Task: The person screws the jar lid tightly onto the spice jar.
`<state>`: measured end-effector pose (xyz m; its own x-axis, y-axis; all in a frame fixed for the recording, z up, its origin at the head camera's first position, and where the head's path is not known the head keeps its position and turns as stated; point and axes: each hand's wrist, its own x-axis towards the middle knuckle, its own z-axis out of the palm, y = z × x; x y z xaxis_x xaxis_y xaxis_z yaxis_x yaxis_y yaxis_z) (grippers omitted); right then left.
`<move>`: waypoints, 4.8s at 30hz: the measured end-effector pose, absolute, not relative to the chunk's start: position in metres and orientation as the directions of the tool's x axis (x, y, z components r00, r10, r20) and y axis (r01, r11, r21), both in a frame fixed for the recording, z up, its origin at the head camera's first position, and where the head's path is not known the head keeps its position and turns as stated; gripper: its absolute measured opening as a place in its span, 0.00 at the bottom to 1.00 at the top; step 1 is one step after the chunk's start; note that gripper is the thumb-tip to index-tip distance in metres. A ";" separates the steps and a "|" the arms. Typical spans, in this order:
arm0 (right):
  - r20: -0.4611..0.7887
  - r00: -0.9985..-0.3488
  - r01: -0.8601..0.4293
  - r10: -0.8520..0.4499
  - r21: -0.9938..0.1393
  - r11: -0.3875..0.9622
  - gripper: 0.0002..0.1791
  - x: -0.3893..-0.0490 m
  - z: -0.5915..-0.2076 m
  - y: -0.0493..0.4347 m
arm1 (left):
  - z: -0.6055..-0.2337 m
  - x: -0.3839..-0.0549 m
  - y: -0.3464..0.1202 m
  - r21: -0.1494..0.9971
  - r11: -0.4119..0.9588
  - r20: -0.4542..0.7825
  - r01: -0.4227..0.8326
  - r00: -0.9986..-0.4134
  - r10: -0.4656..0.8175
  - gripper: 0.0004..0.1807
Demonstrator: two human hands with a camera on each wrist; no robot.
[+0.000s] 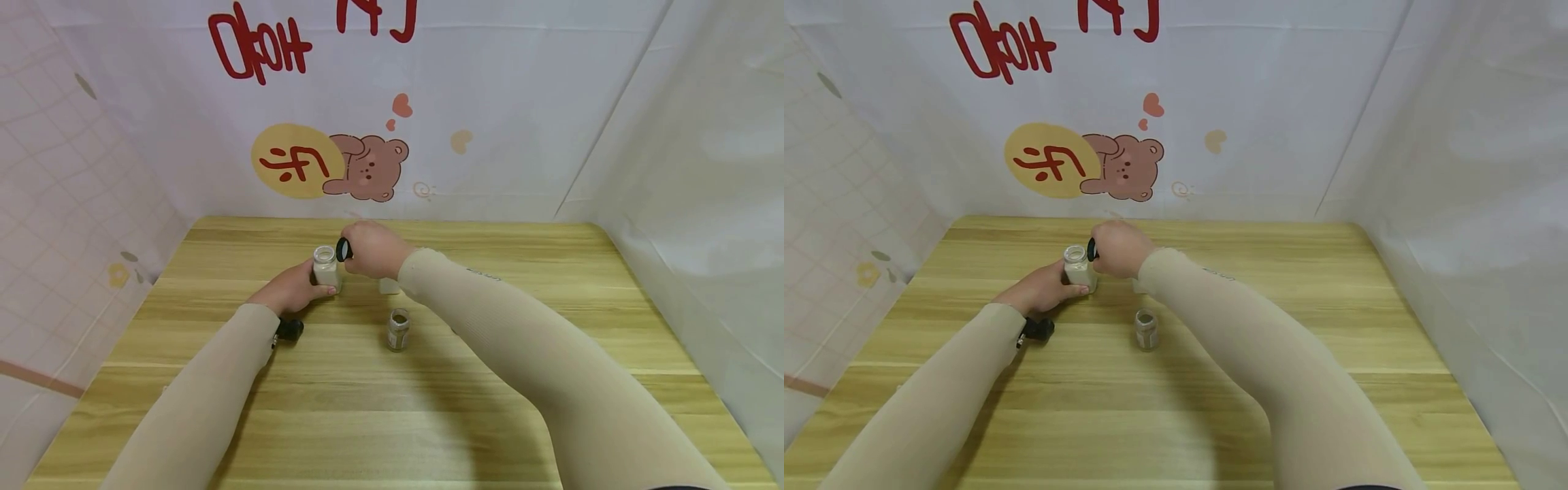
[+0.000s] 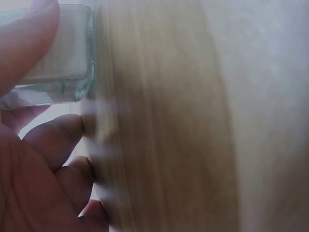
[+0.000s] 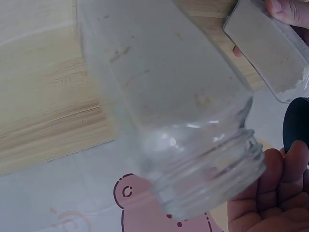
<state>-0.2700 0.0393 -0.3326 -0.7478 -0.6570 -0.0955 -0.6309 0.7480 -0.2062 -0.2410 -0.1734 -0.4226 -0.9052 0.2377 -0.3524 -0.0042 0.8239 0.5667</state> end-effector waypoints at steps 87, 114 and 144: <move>-0.147 -0.664 -0.712 -0.733 -0.177 0.680 0.22 -0.276 -0.344 0.006 | -0.426 -0.243 -0.177 0.585 0.809 -0.319 0.060 -0.900 0.297 0.43; -0.174 -0.651 -0.713 -0.739 -0.196 0.674 0.21 -0.275 -0.339 0.006 | -0.427 -0.242 -0.177 0.579 0.814 -0.327 0.054 -0.899 0.292 0.44; -0.174 -0.651 -0.700 -0.739 -0.240 0.673 0.24 -0.281 -0.342 0.009 | -0.424 -0.242 -0.175 0.581 0.812 -0.327 0.050 -0.900 0.289 0.42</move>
<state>-0.2806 0.0094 -0.3423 -0.6510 -0.7390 -0.1737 -0.6996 0.6728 -0.2404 -0.2425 -0.1754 -0.4244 -0.8999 0.2891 -0.3266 0.0499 0.8121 0.5813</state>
